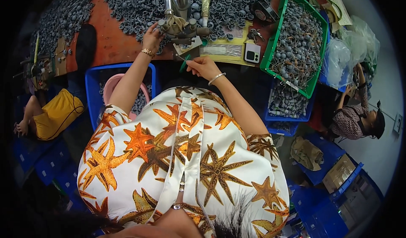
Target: Assembling small gray plastic components by inserting green pins and using a manual press tool at a factory workbench.
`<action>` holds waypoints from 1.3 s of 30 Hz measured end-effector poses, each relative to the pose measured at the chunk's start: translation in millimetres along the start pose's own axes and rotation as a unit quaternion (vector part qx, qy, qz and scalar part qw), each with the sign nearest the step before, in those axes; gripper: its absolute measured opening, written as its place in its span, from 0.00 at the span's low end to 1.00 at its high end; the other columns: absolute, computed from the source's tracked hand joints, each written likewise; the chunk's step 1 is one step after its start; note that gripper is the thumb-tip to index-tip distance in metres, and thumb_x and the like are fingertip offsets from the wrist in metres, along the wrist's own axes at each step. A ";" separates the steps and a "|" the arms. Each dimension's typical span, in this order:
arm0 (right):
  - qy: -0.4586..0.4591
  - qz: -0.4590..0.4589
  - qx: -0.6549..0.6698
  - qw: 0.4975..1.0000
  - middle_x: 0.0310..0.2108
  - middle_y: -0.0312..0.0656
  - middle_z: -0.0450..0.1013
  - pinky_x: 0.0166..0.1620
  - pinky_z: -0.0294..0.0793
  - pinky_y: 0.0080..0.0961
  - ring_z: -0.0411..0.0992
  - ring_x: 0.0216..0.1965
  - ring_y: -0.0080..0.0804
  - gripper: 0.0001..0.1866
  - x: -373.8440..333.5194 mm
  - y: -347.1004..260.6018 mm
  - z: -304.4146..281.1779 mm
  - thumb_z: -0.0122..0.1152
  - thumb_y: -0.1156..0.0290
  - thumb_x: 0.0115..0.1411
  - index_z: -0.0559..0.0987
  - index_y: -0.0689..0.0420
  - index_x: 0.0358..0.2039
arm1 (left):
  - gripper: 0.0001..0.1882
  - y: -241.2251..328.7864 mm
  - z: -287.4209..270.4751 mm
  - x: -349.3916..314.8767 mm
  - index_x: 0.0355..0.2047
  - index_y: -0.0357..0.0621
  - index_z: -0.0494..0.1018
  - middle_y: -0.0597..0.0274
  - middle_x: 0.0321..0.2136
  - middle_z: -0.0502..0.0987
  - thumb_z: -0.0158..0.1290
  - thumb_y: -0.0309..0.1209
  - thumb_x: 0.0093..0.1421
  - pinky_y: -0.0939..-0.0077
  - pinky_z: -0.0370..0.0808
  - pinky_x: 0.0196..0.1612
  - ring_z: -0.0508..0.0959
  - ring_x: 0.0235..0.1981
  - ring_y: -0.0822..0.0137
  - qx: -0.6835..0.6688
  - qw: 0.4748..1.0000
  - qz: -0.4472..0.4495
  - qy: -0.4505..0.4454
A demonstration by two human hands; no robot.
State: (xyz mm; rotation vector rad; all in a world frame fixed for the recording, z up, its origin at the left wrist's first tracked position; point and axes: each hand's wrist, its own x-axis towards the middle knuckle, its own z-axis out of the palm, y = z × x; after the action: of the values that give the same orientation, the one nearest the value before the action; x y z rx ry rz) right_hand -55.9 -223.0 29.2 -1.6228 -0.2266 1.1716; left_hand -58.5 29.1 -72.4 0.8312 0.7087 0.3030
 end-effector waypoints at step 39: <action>0.004 -0.003 0.127 0.992 0.14 0.33 0.69 0.16 0.57 0.10 0.63 0.13 0.14 0.11 24.1 -11.5 29.5 0.54 0.66 0.53 0.76 0.60 0.19 | 0.17 -2.9 14.2 -136.2 0.50 0.41 0.59 0.56 0.51 0.63 0.39 0.24 0.60 0.69 0.64 0.53 0.64 0.52 0.62 -0.156 0.965 -0.054 -0.206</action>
State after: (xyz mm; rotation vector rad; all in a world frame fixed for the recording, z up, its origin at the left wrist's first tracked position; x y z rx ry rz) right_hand -62.2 -183.8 26.5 -1.4022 -0.0738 1.1405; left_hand -148.9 -49.8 -6.2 0.5282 0.3023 0.1301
